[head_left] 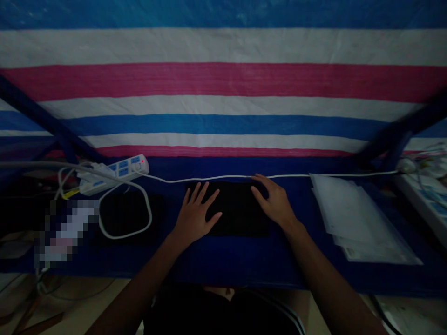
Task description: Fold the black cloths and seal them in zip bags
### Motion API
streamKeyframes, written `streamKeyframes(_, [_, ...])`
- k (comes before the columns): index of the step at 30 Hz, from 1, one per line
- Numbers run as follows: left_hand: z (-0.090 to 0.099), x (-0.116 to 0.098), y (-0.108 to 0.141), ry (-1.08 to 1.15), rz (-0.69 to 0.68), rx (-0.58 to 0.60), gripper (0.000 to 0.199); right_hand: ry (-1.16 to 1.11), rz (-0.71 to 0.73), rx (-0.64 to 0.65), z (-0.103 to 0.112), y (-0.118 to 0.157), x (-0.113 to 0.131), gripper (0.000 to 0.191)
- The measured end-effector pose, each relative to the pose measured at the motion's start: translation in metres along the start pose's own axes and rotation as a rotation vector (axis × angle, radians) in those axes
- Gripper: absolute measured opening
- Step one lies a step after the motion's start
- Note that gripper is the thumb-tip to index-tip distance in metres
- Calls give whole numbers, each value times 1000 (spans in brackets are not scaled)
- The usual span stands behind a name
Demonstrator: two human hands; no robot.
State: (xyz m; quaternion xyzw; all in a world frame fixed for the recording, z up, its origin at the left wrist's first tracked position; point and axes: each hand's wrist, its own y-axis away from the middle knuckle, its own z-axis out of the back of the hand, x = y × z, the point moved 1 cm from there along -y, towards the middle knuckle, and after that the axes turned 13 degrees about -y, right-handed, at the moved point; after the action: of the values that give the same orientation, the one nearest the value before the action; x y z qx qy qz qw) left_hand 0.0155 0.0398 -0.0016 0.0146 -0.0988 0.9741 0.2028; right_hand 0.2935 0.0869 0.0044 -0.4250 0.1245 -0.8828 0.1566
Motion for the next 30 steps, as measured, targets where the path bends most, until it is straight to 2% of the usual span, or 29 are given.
streamKeyframes(4, [12,12,-3,29,-132,63,69,-99,19,-153,16,-7,-6,36])
streamKeyframes(7, [31,2,-5,35,-155,48,73,-114,5,-163,20,-9,-9,33])
streamKeyframes(9, [43,-19,-1,64,-126,1,74,-112,1,-158,19,-10,-10,31])
streamKeyframes(12, [49,-67,19,183,-82,-32,66,-125,5,-152,18,-9,-7,30])
streamKeyframes(15, [40,-112,47,264,-36,-8,67,-136,-4,-127,16,-8,-3,31])
streamKeyframes(18, [29,-132,69,282,-95,34,77,-144,-2,-111,16,-8,0,31])
streamKeyframes(21, [28,-126,77,300,-193,98,69,-158,10,-105,15,-8,3,30])
streamKeyframes(25, [37,-98,78,358,-304,168,57,-169,-2,-84,15,-7,5,30])
streamKeyframes(30, [38,-65,92,408,-403,118,22,-174,0,-61,17,-6,8,30])
